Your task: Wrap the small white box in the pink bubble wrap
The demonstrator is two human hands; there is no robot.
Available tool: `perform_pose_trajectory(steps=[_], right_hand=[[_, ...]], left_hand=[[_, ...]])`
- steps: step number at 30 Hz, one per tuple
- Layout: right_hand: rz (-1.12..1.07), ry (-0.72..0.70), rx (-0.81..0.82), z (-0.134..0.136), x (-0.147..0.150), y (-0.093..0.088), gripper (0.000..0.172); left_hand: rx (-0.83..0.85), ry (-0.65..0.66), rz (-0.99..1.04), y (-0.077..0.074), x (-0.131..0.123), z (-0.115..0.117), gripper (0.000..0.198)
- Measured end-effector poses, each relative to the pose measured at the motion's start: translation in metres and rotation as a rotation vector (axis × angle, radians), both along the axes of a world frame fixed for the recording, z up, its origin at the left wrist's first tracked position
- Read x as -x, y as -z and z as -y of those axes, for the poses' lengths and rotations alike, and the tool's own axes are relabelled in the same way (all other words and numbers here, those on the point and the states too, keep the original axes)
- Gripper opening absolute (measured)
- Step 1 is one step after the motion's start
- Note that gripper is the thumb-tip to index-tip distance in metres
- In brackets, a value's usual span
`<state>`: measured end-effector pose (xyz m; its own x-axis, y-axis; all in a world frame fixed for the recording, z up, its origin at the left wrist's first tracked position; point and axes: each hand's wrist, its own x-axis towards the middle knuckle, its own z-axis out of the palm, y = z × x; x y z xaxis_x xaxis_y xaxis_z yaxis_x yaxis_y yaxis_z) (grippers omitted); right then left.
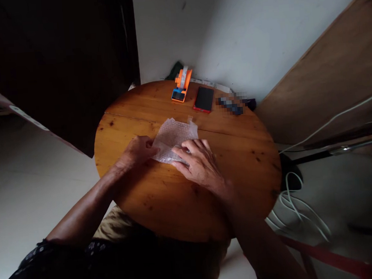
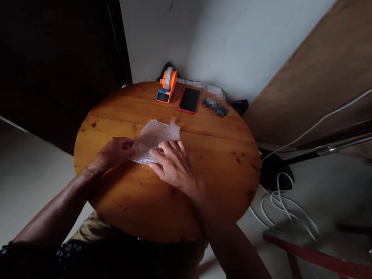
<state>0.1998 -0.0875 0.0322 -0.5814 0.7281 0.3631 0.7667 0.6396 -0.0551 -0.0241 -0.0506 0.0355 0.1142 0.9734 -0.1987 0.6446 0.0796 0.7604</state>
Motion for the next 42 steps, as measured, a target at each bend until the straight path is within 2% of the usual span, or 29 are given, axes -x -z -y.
perform_pose_trajectory(steps=[3, 6, 10, 13, 18, 21, 25, 29, 34, 39, 42], right_hand=[[0.004, 0.004, -0.002, 0.0, 0.0, 0.001, 0.024], [-0.003, 0.006, 0.01, -0.002, 0.0, 0.003, 0.024], [-0.097, 0.036, 0.065, -0.004, -0.001, 0.005, 0.03], [-0.187, 0.054, 0.112, -0.004, -0.002, 0.005, 0.046], [-0.28, 0.01, 0.231, -0.004, -0.012, -0.002, 0.054], [-0.369, -0.04, 0.35, -0.005, -0.022, -0.009, 0.059], [-0.469, -0.057, 0.495, -0.005, -0.032, -0.019, 0.054], [-0.503, 0.068, 0.557, -0.004, -0.039, -0.024, 0.039], [-0.497, 0.297, 0.52, 0.005, -0.055, -0.018, 0.027], [-0.63, 0.433, 0.481, 0.028, -0.055, -0.009, 0.026], [-0.684, 0.514, 0.544, 0.04, -0.05, -0.008, 0.028]], left_hand=[[0.171, -0.02, 0.308, 0.001, -0.007, 0.003, 0.013], [0.194, 0.005, 0.432, -0.01, -0.021, 0.007, 0.012], [0.116, 0.057, 0.399, -0.023, -0.043, 0.011, 0.017], [0.07, 0.15, 0.376, -0.022, -0.049, 0.014, 0.023], [-0.095, 0.352, 0.355, -0.016, -0.039, 0.019, 0.036], [-0.093, 0.449, 0.348, -0.017, -0.031, 0.019, 0.042], [-0.093, 0.471, 0.335, -0.013, -0.031, 0.018, 0.042], [-0.331, 0.46, 0.225, 0.002, -0.038, 0.019, 0.031], [-0.589, 0.513, 0.088, 0.017, -0.037, 0.015, 0.027], [-0.71, 0.564, 0.113, 0.025, -0.036, 0.012, 0.026], [-0.714, 0.574, 0.124, 0.027, -0.038, 0.012, 0.028]])
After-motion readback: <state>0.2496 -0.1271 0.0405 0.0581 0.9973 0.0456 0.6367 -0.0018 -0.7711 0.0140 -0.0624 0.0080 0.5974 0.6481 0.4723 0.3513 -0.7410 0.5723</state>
